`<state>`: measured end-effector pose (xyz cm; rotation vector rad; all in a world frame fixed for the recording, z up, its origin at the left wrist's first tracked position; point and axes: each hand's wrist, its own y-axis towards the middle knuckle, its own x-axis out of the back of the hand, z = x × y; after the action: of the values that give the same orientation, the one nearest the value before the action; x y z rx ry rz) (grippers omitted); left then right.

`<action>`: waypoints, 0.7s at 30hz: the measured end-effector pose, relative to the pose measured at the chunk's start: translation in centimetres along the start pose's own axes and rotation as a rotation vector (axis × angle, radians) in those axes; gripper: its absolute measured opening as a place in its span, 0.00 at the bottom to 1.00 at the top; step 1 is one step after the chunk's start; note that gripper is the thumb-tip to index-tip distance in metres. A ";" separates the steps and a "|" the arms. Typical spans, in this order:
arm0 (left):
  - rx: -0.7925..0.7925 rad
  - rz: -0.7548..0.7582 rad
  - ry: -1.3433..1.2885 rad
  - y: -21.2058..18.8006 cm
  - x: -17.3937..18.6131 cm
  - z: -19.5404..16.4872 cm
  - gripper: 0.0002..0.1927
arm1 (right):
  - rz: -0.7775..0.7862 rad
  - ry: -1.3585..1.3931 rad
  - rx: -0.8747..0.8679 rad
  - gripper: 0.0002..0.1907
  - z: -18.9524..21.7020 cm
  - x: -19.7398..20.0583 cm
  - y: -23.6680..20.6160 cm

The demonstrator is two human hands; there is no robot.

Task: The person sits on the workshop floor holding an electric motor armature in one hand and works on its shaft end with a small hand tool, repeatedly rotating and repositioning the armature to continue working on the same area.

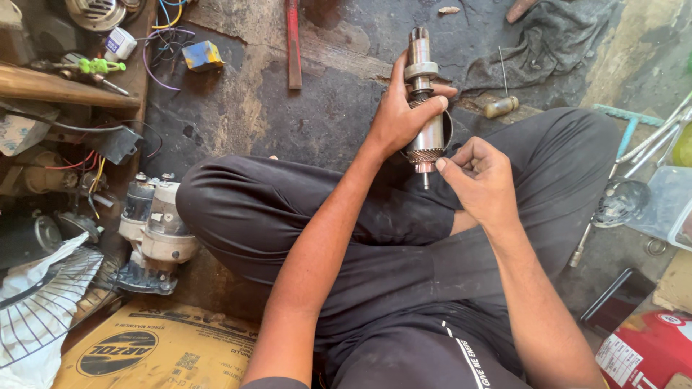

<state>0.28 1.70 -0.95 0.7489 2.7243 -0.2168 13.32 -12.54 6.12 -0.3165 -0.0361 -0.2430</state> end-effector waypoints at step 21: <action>-0.005 0.004 -0.009 -0.1 0.0 0.2 0.47 | 0.019 -0.447 0.335 0.13 2.7 0.0 -0.3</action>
<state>0.28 1.59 -1.10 0.7507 2.7139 -0.2121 13.24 -11.98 8.73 -0.0322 -0.5102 -0.1397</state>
